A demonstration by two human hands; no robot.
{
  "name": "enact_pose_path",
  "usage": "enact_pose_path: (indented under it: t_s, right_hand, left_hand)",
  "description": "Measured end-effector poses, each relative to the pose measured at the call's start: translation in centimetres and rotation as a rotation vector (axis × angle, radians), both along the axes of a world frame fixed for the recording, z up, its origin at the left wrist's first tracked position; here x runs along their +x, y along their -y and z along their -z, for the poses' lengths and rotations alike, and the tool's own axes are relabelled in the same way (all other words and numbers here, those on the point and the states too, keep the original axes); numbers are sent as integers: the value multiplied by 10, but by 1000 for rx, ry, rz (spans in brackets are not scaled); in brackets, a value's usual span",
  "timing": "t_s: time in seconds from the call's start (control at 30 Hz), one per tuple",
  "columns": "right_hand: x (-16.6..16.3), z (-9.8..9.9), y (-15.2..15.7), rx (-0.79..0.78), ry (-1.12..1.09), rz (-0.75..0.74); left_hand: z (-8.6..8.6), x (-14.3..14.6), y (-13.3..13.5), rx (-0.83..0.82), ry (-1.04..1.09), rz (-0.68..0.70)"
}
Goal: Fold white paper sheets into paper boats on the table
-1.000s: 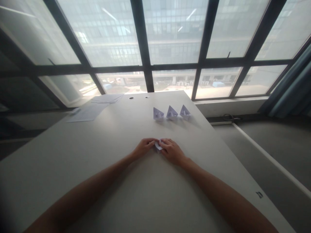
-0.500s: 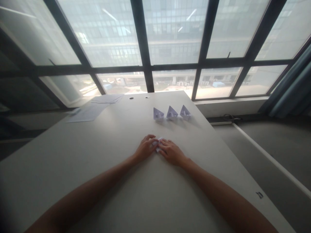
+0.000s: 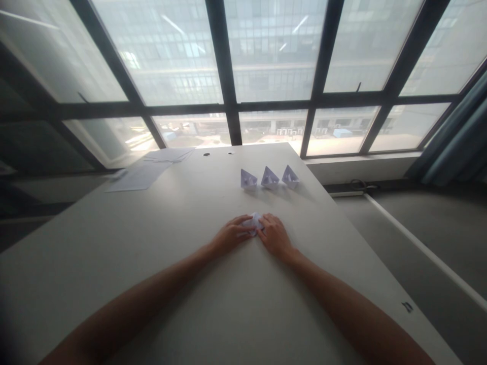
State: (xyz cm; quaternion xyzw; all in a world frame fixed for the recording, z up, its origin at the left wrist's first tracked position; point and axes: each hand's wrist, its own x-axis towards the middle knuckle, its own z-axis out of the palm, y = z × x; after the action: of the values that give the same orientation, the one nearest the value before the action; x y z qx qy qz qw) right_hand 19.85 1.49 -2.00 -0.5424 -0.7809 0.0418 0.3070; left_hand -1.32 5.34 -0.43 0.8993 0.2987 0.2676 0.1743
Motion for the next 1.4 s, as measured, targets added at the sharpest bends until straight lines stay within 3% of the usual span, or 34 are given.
enact_pose_path:
  t_s: [0.33, 0.57, 0.7, 0.83, 1.0, 1.2, 1.4]
  right_hand:
    - [-1, -13, 6, -15, -232, -168]
    - [-2, -15, 5, -22, -381, -190]
    - [-2, -13, 3, -118, -503, -114]
    - [-2, -16, 4, -280, -658, -153]
    - [-8, -21, 8, -344, -817, -246]
    - [-12, -22, 9, -365, -747, -227]
    - [-11, -26, 9, -327, -703, -194]
  left_hand:
    - [-6, -2, 1, -190, 293, -22]
    - [-11, 8, 5, -625, 493, 47]
    - [-13, 10, 5, -767, 527, 27]
    - [-21, 8, 7, -740, 442, 24]
    - [-27, 7, 13, -677, 249, 3]
    - [-29, 6, 13, -620, 145, 42]
    - [-35, 3, 12, -696, 84, 119]
